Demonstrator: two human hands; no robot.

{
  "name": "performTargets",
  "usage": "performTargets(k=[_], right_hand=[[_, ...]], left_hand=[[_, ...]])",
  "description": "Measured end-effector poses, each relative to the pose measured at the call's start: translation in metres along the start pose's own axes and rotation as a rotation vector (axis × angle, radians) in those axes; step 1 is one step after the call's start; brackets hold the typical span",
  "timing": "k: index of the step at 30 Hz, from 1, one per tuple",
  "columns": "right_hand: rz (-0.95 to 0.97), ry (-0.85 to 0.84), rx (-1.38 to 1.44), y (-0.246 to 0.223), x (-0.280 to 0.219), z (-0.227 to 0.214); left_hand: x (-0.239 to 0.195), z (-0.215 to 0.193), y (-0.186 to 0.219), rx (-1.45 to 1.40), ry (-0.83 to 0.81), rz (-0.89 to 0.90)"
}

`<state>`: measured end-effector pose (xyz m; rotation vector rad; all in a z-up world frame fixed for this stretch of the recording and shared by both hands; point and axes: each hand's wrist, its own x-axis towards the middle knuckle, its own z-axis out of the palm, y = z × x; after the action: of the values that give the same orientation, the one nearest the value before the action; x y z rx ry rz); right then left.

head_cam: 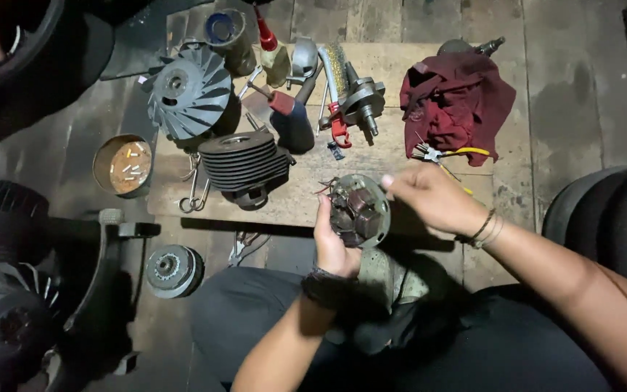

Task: Repairing and inspecting the wiring of a motorcycle stator assembly on a workbench using pliers and a pick.

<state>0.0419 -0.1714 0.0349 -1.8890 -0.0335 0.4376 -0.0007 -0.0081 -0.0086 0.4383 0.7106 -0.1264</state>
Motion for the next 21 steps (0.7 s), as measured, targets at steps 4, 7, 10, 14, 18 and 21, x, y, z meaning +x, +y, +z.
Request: performTargets(k=[4, 7, 10, 14, 18, 21], right_hand=[[-0.011, 0.207, -0.127, -0.029, -0.001, -0.016], [-0.015, 0.29, -0.042, -0.037, -0.017, -0.024], [-0.06, 0.314, -0.038, -0.045, -0.021, -0.024], [-0.059, 0.36, -0.009, -0.046, -0.021, -0.017], [-0.099, 0.338, 0.04, -0.055, -0.024, -0.012], [-0.161, 0.319, 0.041, -0.038, -0.017, -0.018]], left_hand=[[0.022, -0.013, -0.001, -0.036, -0.001, 0.023], [0.009, -0.003, 0.009, -0.045, 0.011, 0.001], [0.002, -0.002, 0.014, -0.005, 0.007, 0.006], [0.006, -0.001, 0.011, 0.03, -0.007, -0.008], [-0.002, -0.001, 0.012, 0.085, 0.026, -0.015], [-0.005, 0.003, 0.012, 0.112, 0.046, -0.015]])
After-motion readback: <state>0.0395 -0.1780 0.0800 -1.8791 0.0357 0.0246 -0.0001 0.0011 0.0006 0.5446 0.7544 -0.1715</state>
